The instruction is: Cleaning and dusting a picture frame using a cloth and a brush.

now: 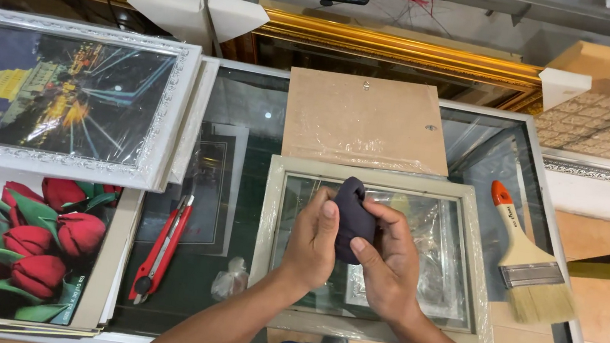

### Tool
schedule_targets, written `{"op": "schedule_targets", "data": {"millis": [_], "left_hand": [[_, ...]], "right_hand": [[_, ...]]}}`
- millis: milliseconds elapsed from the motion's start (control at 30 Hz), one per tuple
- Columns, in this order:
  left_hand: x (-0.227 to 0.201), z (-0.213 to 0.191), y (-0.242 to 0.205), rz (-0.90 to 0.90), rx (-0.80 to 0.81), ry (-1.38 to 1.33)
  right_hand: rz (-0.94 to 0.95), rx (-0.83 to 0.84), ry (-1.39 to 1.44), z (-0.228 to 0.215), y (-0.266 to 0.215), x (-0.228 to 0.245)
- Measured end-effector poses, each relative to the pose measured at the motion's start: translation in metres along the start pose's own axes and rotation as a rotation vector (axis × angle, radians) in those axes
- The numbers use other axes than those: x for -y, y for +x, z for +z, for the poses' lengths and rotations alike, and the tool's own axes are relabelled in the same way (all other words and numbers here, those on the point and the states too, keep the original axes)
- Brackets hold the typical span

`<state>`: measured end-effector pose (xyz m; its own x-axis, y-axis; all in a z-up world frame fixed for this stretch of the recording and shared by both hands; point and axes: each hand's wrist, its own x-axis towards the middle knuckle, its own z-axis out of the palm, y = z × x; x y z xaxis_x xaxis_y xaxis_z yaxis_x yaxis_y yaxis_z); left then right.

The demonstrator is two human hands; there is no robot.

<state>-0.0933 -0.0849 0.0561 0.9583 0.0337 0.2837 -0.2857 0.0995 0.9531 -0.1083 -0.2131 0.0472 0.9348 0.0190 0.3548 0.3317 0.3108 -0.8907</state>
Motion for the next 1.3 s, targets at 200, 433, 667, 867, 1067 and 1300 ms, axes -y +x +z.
{"op": "schedule_targets", "data": {"millis": [200,433,667,867,1067,1300], "left_hand": [[-0.013,-0.002,-0.002,0.031,0.054,0.060],[-0.020,-0.005,0.001,0.035,0.043,0.090],[-0.024,0.005,-0.001,0.176,0.057,0.007],[-0.032,0.009,-0.002,0.028,0.007,0.223],[-0.021,-0.007,0.015,-0.040,0.030,0.604],[-0.020,-0.068,0.045,-0.152,0.158,1.325]], "right_hand": [[0.084,0.098,0.014,-0.010,0.002,0.009],[0.106,0.156,-0.130,-0.002,0.008,0.014],[0.050,-0.092,0.101,0.004,0.015,0.016],[0.126,-0.160,0.143,-0.004,0.014,0.003],[0.138,0.085,-0.616,-0.034,0.035,0.034],[0.182,0.086,-1.600,-0.205,0.078,-0.004]]}}
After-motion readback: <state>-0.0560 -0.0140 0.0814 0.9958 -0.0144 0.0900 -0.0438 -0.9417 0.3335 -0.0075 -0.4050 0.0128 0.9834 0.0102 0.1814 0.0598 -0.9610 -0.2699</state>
